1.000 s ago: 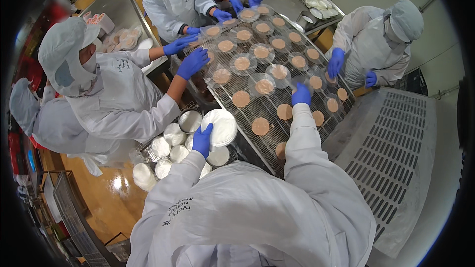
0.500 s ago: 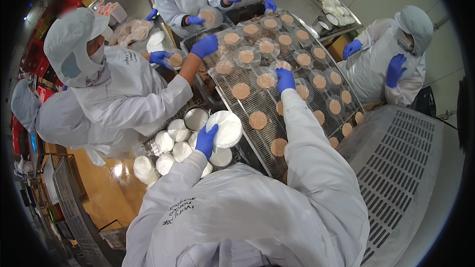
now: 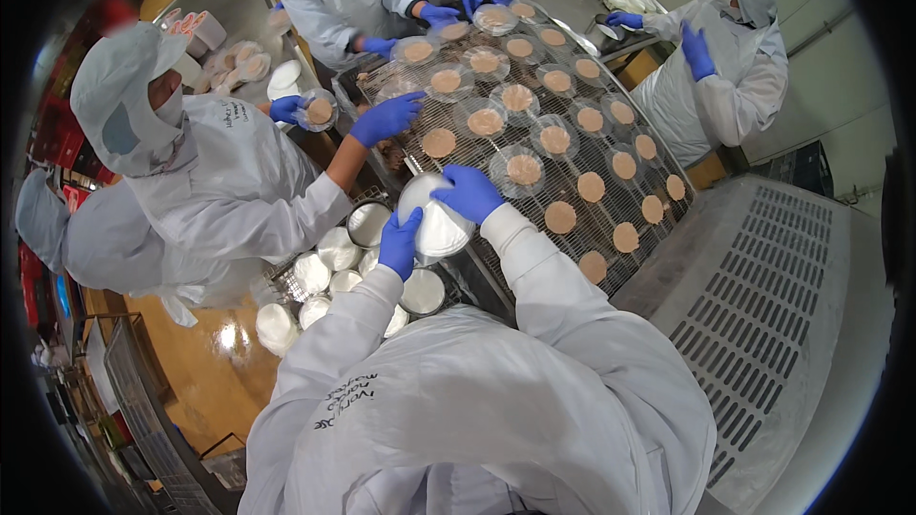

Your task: The person places white circular discs onto a wire rack that already holds brown circular discs. They repeatedly pick up white discs from a nearby stack and position them on the rack alongside coworkers in a food preparation area.

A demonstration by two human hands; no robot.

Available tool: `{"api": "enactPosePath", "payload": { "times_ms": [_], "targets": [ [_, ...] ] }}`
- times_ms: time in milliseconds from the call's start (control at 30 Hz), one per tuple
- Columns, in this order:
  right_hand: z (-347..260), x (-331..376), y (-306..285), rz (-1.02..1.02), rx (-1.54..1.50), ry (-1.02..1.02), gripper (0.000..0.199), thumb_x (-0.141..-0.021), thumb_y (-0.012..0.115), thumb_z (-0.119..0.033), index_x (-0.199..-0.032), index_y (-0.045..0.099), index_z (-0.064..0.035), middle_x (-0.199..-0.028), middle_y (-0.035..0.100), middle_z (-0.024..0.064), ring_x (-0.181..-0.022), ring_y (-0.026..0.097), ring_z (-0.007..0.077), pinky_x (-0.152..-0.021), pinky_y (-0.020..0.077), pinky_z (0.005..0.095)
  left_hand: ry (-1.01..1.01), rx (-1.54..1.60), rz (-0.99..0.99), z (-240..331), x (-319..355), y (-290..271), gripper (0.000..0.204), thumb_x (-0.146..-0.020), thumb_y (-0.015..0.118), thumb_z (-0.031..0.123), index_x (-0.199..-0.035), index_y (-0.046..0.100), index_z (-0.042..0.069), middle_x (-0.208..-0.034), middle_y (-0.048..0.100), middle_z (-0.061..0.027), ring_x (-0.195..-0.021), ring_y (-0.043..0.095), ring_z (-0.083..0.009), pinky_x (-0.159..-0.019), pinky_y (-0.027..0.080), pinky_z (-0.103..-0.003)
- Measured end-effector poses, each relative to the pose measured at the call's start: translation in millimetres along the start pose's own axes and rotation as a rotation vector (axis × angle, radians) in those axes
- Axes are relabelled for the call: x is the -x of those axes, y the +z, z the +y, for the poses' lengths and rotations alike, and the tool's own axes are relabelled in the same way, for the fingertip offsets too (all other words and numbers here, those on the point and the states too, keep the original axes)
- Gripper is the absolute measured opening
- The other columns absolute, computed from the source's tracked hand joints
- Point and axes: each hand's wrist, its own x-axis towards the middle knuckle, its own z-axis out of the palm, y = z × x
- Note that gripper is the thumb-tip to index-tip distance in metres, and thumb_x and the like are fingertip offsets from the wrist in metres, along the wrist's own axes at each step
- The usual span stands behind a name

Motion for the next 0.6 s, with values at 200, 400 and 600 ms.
{"api": "enactPosePath", "payload": {
  "times_ms": [200,400,600],
  "targets": [
    [52,-2,3,0.150,-0.318,0.035,0.021,-0.086,0.052,-0.017,-0.094,0.064,-0.0013,-0.081,0.066,0.0120,-0.071,0.062,0.0234,-0.072,0.0484,0.0350,0.004,-0.101,0.054,-16,13,-18,0.045,-0.087,0.060,0.021,-0.123,0.046,-0.004,-0.114,0.056,-0.0115,-0.101,0.055,-0.0171,-0.087,0.044,-0.029],
    [188,15,-95,0.584,0.144,0.376,0.027,-0.082,0.057,-0.014,-0.106,0.063,-0.0044,-0.092,0.066,0.0147,-0.080,0.063,0.0232,-0.074,0.0486,0.0349,0.003,-0.036,0.026,-52,4,-29,0.046,-0.087,0.060,0.021,-0.123,0.045,-0.003,-0.114,0.056,-0.0109,-0.101,0.055,-0.0178,-0.087,0.044,-0.029],
    [208,1,-97,0.474,0.769,0.410,0.025,-0.081,0.056,-0.023,-0.098,0.066,-0.0080,-0.097,0.065,0.0159,-0.092,0.061,0.0335,-0.086,0.0458,0.0401,-0.015,-0.007,0.025,-47,-4,-22,0.042,-0.087,0.060,0.019,-0.121,0.048,-0.002,-0.111,0.058,-0.0105,-0.098,0.057,-0.0181,-0.085,0.046,-0.030]
  ]
}}
